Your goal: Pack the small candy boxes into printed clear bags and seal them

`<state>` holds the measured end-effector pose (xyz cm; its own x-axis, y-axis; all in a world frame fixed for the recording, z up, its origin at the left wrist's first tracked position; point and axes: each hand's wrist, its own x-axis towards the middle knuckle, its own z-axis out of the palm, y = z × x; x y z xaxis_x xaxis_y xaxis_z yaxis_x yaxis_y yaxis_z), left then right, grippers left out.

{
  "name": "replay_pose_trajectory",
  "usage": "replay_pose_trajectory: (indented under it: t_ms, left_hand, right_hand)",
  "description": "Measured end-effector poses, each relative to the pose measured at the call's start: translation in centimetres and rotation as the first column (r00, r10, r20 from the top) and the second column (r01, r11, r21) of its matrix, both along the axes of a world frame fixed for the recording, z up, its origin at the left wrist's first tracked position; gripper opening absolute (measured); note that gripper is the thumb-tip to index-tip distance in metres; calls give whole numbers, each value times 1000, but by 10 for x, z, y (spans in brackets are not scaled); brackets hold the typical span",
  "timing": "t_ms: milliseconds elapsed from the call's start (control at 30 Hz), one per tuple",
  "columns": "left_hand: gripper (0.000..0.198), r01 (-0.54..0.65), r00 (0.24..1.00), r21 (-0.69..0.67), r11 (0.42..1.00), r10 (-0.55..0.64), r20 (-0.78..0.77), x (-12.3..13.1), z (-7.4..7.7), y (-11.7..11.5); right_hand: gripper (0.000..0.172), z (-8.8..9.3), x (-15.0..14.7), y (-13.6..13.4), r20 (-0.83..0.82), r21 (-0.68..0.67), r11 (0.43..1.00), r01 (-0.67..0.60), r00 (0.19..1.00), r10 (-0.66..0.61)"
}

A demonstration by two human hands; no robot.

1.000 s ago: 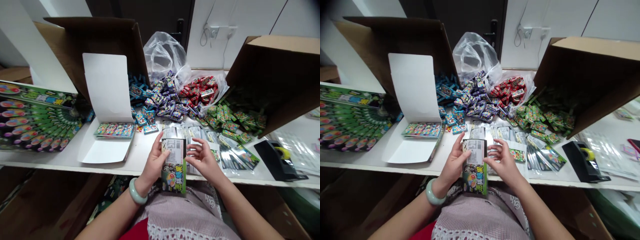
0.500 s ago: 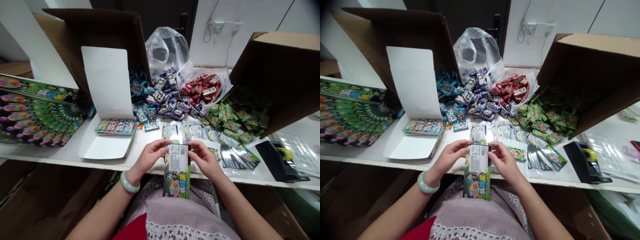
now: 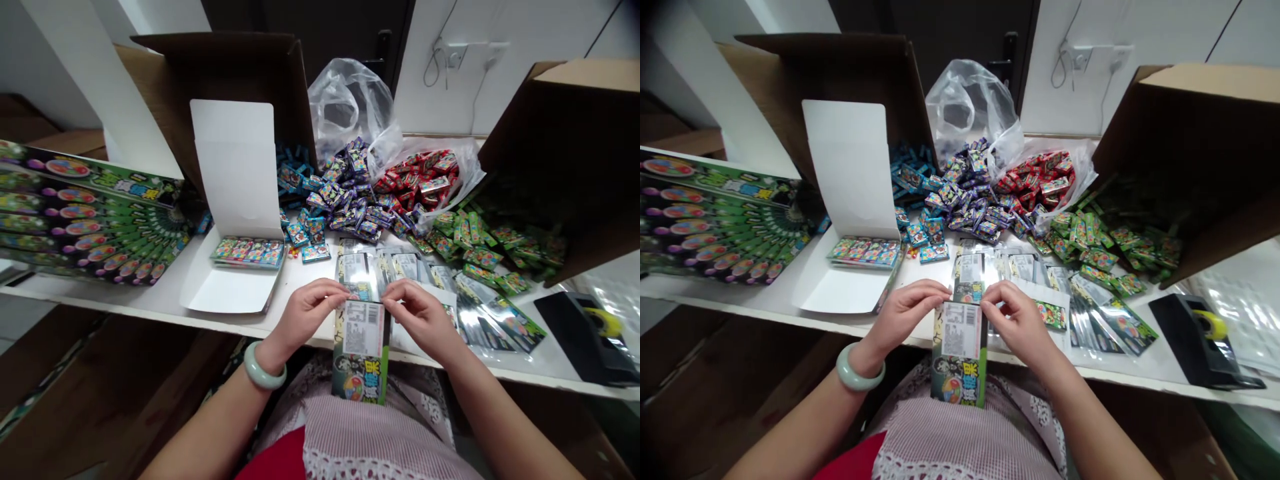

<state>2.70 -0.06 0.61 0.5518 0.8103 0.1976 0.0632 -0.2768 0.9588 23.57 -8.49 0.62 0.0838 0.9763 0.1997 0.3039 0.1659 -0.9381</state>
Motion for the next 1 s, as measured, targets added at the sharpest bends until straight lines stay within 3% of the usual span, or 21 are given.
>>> replay_pose_trajectory:
  t_ms: [100, 200, 367, 433, 567, 700, 800, 1000]
  left_hand:
    - [9, 17, 991, -151, 988, 3, 131, 1, -3, 1]
    - [28, 63, 981, -267, 962, -10, 196, 1, -1, 2]
    - [5, 65, 990, -54, 996, -57, 129, 1, 5, -2]
    - [7, 39, 989, -76, 996, -28, 147, 3, 6, -4]
    - [12, -35, 985, -242, 970, 74, 157, 12, 9, -6]
    - [16, -39, 989, -299, 954, 79, 122, 14, 13, -6]
    - [16, -6, 992, -244, 970, 37, 120, 10, 13, -5]
    - [12, 57, 991, -97, 994, -44, 127, 0, 9, -5]
  right_hand:
    - [4, -4, -3, 2, -132, -46, 999, 25, 991, -31]
    - [23, -2, -3, 3, -211, -113, 994, 6, 977, -30]
    - [4, 12, -2, -3, 107, -7, 999, -43, 993, 44]
    - [6, 18, -3, -3, 161, -5, 997, -78, 984, 78]
    - [12, 27, -8, 4, 141, -65, 998, 2, 990, 8]
    - [11, 29, -11, 11, 57, -166, 985, -41, 997, 51]
    - [11, 29, -12, 11, 34, -191, 980, -62, 997, 70]
    - [9, 30, -10, 4, 154, -93, 989, -115, 980, 129]
